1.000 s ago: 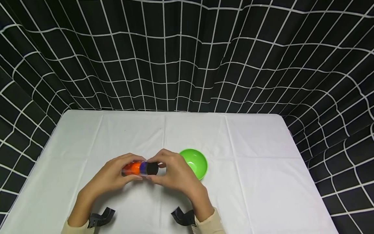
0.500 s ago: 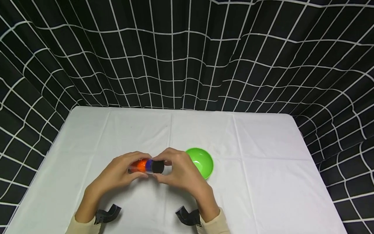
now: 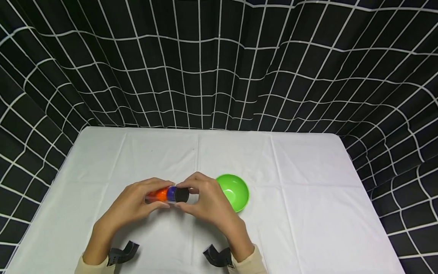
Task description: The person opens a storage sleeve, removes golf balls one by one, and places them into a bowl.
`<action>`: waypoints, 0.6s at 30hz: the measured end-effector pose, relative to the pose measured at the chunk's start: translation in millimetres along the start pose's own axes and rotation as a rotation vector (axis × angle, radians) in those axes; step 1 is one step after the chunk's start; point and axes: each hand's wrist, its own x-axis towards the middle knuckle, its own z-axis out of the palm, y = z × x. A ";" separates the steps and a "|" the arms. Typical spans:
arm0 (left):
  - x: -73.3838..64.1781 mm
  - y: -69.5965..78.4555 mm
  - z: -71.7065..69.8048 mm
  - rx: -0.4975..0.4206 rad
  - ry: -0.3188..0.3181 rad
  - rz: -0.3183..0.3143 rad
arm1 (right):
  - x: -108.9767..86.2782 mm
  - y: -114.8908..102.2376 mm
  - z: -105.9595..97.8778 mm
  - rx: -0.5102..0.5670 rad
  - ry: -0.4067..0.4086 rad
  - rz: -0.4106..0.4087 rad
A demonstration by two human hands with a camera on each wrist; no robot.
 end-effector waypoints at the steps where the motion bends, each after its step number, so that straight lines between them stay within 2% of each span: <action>1: 0.4 1.0 0.5 -0.005 -0.002 0.007 | -1.6 -0.5 -1.2 -0.002 0.000 -0.001; 10: 1.2 6.3 4.6 -0.035 -0.022 0.021 | -11.8 -0.5 -6.8 -0.011 -0.014 -0.012; 18: 1.0 7.1 6.4 -0.043 -0.009 0.006 | -6.8 1.7 -10.7 0.005 -0.046 -0.007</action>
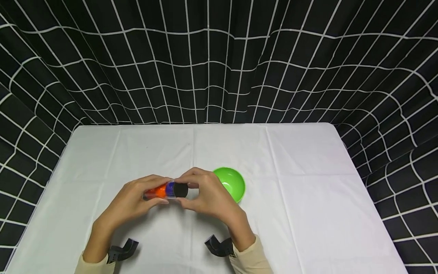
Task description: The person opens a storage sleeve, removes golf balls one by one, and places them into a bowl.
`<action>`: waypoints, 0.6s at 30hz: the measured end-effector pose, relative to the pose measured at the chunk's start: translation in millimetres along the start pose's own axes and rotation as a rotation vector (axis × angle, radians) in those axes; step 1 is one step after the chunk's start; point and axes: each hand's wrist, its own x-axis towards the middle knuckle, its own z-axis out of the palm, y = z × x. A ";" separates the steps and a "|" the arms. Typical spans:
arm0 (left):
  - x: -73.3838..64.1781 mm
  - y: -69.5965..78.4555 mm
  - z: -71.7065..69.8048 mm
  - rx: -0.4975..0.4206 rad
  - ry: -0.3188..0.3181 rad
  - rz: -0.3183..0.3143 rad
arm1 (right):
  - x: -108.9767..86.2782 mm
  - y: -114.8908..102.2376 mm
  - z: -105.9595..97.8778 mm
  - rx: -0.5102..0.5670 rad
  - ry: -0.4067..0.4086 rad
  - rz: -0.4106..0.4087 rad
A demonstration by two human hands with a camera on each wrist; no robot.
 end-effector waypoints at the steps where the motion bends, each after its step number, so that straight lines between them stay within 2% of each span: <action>1: -0.4 -0.6 -0.3 -0.003 -0.003 -0.006 | 1.4 0.4 0.0 0.009 -0.007 0.003; 7: -1.6 -3.5 1.3 -0.019 -0.011 -0.014 | 3.3 6.4 -0.2 0.066 -0.027 0.005; 12: 0.0 -3.9 2.1 -0.037 -0.023 -0.017 | 2.8 9.9 -0.7 0.105 -0.012 0.000; 18: 0.2 -4.4 -0.6 -0.019 -0.016 -0.007 | 1.2 2.9 3.9 0.006 0.036 -0.029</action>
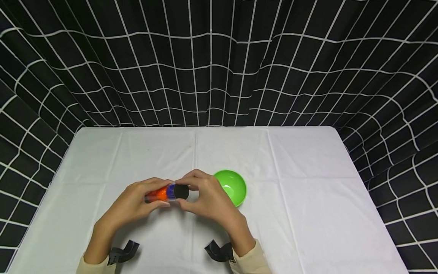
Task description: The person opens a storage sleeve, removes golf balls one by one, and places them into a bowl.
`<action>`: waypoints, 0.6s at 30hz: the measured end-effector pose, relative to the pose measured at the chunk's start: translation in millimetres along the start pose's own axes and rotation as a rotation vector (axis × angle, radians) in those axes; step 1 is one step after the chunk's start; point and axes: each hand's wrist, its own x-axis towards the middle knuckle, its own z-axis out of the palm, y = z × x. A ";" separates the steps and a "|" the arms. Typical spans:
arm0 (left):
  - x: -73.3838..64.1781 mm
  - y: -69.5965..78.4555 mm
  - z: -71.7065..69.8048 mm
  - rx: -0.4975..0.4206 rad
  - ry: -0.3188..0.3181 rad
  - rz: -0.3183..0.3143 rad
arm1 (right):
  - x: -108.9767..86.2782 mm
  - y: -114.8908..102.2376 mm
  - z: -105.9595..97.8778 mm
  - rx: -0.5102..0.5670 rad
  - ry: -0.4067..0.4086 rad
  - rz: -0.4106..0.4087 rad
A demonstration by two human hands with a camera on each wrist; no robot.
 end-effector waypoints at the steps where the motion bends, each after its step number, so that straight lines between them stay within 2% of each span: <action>1: -0.3 -0.3 -0.5 0.003 0.005 0.004 | -0.2 -1.3 0.7 -0.018 0.006 -0.006; 6: -0.9 -1.0 -1.8 0.004 0.013 0.018 | -0.7 -6.1 2.0 -0.061 0.030 -0.010; 14: -2.0 -1.6 -5.0 0.006 0.008 0.005 | -0.4 -13.2 4.1 -0.157 0.071 -0.023; 18: -3.8 -2.5 -6.2 0.020 0.013 -0.016 | -2.1 -14.3 -2.8 -0.120 0.082 0.014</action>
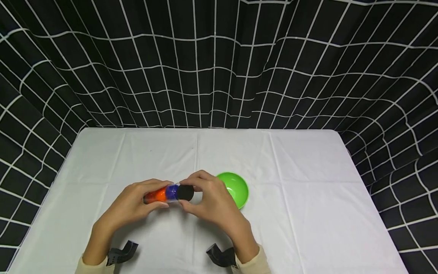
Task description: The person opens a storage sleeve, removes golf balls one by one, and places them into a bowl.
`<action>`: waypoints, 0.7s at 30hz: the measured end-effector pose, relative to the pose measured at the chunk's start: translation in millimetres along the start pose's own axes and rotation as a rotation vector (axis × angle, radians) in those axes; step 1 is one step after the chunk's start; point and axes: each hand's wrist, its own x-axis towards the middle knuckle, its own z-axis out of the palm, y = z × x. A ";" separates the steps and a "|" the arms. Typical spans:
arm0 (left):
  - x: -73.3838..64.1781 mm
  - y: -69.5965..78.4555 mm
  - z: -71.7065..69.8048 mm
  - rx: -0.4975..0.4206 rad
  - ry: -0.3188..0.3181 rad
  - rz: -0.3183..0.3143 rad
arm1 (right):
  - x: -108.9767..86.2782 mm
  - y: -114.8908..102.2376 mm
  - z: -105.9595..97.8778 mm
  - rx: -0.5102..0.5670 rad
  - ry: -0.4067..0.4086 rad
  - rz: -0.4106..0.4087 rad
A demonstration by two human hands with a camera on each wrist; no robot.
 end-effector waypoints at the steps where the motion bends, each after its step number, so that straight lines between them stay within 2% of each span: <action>1: 0.0 0.2 -0.1 0.000 0.001 -0.006 | -0.5 1.2 -3.0 0.027 0.001 0.015; 5: 1.5 1.4 0.1 -0.019 0.006 -0.016 | -1.5 10.0 -15.2 0.106 0.029 0.055; 11: 1.9 0.8 0.5 -0.033 0.030 -0.014 | -4.0 27.3 -31.3 0.132 0.132 0.062; 21: 3.5 -1.1 0.5 -0.063 0.054 -0.014 | -16.8 45.8 -47.9 0.200 0.226 0.109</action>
